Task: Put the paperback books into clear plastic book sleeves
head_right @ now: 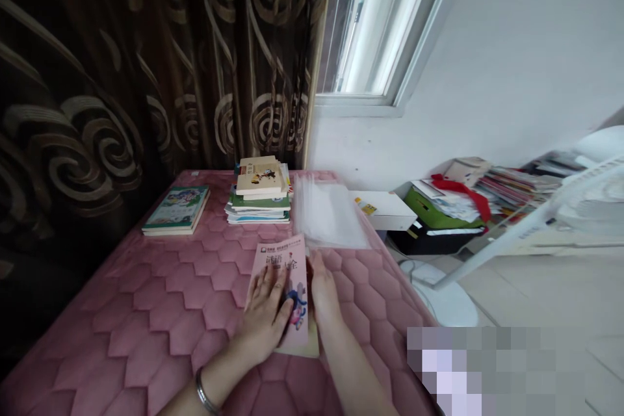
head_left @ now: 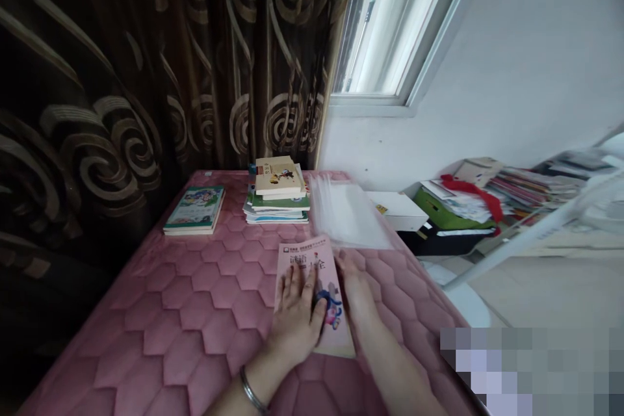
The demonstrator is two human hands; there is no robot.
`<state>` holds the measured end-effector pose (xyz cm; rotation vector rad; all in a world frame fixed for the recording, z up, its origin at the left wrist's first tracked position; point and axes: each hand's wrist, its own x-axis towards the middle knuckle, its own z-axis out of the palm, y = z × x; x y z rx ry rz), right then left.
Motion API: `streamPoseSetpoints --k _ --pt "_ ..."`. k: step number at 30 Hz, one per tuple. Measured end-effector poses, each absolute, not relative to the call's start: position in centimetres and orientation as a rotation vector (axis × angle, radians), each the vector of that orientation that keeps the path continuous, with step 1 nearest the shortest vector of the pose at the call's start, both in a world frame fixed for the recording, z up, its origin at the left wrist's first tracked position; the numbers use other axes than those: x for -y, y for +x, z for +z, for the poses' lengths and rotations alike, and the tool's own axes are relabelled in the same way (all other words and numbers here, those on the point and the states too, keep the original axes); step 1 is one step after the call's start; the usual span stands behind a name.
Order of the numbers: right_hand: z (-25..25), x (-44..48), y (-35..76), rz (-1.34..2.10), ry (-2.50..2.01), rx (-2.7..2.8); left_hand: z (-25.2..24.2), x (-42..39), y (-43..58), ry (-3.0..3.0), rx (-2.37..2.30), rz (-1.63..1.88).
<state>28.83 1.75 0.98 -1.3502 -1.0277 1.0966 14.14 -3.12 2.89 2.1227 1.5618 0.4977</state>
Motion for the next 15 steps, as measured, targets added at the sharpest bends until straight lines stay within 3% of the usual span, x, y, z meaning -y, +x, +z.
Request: streamPoseSetpoints --k 3,7,15 --pt "2.2 -2.2 30.1 1.008 -1.499 1.165 2.3 3.3 14.8 2.239 -1.654 0.457" --pt "3.4 -1.8 30.2 0.627 -1.888 1.527 2.1 3.6 15.5 2.296 -1.724 0.45" --pt "2.3 -1.2 29.6 0.29 -2.071 1.768 4.6 1.2 11.9 1.874 -2.038 0.361"
